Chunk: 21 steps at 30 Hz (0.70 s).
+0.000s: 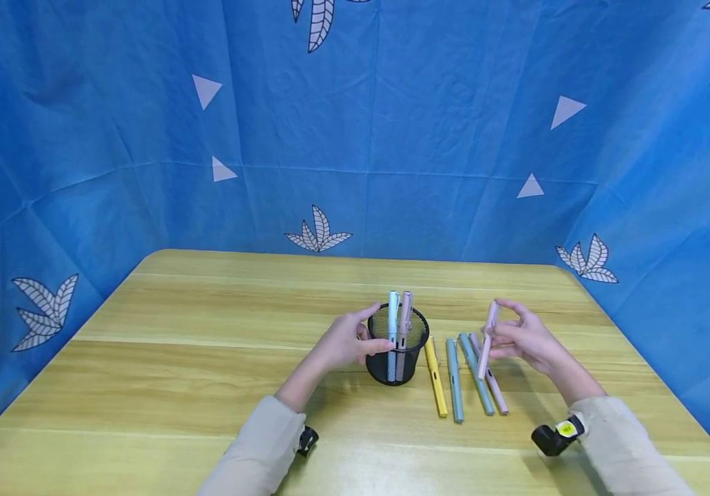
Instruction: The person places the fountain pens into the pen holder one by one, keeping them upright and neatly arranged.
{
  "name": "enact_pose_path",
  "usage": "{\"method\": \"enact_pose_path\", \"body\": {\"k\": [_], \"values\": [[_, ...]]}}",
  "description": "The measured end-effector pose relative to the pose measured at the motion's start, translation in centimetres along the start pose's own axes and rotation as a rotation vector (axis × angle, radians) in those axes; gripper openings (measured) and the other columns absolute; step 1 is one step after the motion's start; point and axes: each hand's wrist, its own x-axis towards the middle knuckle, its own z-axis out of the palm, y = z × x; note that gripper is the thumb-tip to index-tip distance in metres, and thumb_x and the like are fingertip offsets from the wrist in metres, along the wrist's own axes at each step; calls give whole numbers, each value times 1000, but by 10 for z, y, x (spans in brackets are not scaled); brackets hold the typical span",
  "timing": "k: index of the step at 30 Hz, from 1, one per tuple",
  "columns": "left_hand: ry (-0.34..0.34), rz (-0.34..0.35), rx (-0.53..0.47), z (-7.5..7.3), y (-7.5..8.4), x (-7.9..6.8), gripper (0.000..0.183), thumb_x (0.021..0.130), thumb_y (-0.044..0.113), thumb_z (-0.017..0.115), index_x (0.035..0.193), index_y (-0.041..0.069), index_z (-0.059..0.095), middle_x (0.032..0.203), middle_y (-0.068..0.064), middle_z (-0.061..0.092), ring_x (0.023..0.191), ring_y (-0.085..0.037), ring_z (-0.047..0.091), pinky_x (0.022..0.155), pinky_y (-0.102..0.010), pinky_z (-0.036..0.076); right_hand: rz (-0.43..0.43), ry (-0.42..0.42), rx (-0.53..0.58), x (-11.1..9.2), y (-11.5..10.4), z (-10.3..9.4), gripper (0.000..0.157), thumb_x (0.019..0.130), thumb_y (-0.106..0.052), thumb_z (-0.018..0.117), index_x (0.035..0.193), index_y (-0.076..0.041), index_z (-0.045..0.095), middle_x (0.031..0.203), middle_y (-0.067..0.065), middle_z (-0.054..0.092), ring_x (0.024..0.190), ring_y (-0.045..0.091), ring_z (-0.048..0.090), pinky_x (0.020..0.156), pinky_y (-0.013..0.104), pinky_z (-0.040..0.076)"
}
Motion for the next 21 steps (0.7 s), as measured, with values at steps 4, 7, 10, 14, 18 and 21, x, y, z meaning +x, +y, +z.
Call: {"method": "enact_pose_path", "body": {"k": [4, 7, 10, 14, 18, 21], "values": [[-1, -4, 3, 0, 0, 0, 80, 76, 33, 70, 141, 13, 28, 54, -7, 51, 54, -40, 56, 53, -28, 45, -19, 17, 69, 3, -3, 5, 77, 82, 11, 44, 139, 0, -7, 86, 9, 64, 66, 19, 63, 64, 33, 52], [1, 0, 4, 0, -1, 0, 80, 76, 32, 70, 141, 13, 28, 54, -7, 51, 54, -40, 56, 53, -28, 46, -32, 33, 101, 5, -5, 9, 78, 82, 12, 43, 140, -1, -8, 85, 8, 64, 68, 19, 63, 65, 33, 52], [0, -1, 2, 0, 0, 0, 79, 76, 32, 70, 141, 13, 28, 55, -8, 52, 54, -40, 56, 54, -29, 46, -45, 39, 119, 6, -7, 12, 78, 82, 11, 43, 140, -1, -8, 85, 8, 63, 70, 21, 64, 65, 33, 51], [-1, -8, 1, 1, 0, -1, 79, 76, 32, 70, 141, 13, 28, 55, -9, 52, 54, -39, 56, 54, -29, 46, -62, 40, 129, 7, -9, 16, 79, 83, 11, 43, 140, -2, -10, 84, 8, 64, 71, 22, 65, 66, 33, 51], [-1, -13, -1, 1, 1, 0, 79, 76, 32, 70, 141, 14, 28, 54, -7, 51, 54, -39, 56, 52, -28, 44, -86, 50, 148, 9, -12, 20, 76, 84, 12, 41, 139, -3, -9, 83, 8, 64, 72, 23, 65, 67, 33, 51], [-1, -13, -4, 1, 1, 0, 79, 76, 32, 70, 141, 14, 28, 55, -8, 51, 54, -40, 55, 50, -27, 43, -102, 54, 176, 10, -14, 23, 74, 85, 12, 40, 138, -3, -9, 81, 9, 64, 72, 23, 65, 68, 34, 51]]}}
